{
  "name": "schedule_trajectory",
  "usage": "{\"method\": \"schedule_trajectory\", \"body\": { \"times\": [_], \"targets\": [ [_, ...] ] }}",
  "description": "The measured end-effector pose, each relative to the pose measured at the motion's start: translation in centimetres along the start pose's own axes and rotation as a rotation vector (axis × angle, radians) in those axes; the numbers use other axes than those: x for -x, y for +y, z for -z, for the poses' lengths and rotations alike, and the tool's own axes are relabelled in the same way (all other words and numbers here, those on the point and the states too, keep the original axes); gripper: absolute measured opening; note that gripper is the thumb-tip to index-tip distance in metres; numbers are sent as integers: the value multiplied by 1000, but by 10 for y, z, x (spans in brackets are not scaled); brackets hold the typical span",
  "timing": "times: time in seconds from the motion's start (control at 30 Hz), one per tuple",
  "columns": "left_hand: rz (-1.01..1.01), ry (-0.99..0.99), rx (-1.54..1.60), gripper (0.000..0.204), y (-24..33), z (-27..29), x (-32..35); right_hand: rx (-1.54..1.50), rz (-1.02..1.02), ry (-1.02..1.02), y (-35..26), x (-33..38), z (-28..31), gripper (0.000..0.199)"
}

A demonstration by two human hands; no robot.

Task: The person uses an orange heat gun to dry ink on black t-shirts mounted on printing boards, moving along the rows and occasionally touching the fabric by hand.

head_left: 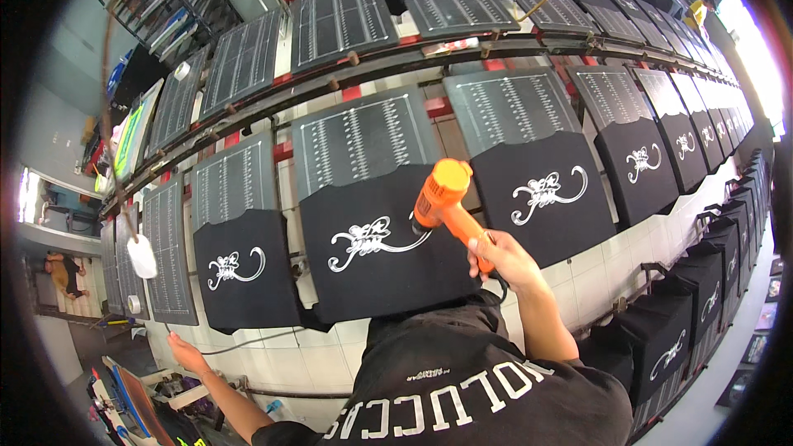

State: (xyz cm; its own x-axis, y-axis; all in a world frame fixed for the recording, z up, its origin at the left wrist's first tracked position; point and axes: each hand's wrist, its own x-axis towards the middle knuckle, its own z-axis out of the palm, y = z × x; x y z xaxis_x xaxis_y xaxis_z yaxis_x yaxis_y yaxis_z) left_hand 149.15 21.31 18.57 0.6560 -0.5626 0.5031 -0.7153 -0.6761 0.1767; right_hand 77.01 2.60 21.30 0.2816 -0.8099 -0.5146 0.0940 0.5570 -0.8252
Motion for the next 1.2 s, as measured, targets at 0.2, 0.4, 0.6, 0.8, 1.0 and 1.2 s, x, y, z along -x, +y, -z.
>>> {"method": "schedule_trajectory", "body": {
  "times": [0.2,0.4,0.6,0.8,1.0,1.2],
  "targets": [
    [31,-31,91,39,-110,-64,-46,131,54,222,-2,-36,-79,31],
    [24,-213,-144,35,-127,-130,-45,230,2,324,-12,-33,-98,27],
    [190,-204,-93,31,-150,-190,-36,233,-5,328,-7,-34,-109,26],
    [156,-289,-1,31,-117,-202,-33,244,-19,334,-2,-33,-115,27],
    [186,-341,51,30,-74,-204,-28,247,-15,335,2,-32,-114,27],
    [182,-370,17,34,-80,-219,-29,247,5,346,4,-40,-110,28]
  ]
}}
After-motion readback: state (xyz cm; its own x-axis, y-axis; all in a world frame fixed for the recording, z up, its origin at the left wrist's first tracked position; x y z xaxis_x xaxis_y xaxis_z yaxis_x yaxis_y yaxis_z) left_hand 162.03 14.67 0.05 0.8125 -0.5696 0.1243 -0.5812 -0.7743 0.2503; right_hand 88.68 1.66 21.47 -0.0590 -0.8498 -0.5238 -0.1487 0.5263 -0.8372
